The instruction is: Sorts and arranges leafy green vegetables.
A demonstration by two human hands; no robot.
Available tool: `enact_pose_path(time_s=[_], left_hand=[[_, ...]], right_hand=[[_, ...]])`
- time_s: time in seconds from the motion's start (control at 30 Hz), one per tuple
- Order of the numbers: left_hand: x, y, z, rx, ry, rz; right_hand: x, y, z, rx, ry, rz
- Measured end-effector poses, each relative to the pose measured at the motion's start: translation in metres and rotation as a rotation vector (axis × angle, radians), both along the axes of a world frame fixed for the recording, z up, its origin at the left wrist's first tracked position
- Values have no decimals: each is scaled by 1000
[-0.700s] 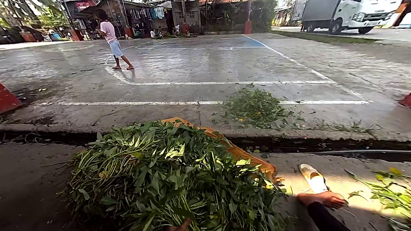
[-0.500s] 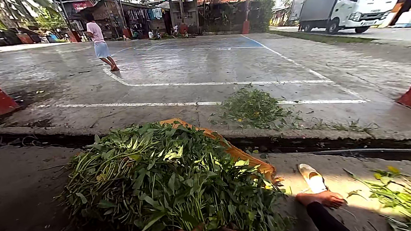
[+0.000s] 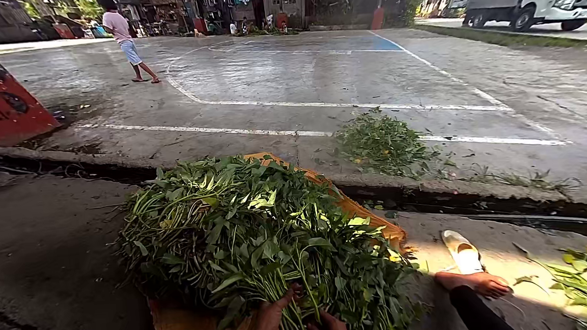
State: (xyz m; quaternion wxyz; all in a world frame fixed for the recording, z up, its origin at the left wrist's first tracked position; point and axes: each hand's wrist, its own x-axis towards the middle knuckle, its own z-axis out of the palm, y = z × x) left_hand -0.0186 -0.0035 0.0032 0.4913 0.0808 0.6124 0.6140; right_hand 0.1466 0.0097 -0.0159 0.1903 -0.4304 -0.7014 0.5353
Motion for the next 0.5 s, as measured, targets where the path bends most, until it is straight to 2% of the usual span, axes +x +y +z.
enact_pose_path(time_s=[0.13, 0.23, 0.4, 0.5], left_hand=[[6, 1, 0, -35, 50, -33], [10, 3, -5, -31, 35, 14], [-17, 4, -1, 36, 96, 231], [-15, 1, 1, 43, 127, 177]], right_hand=[[-7, 4, -2, -43, 42, -29], [-12, 3, 2, -37, 28, -112], [16, -9, -15, -20, -89, -10], [18, -9, -25, 54, -97, 4]])
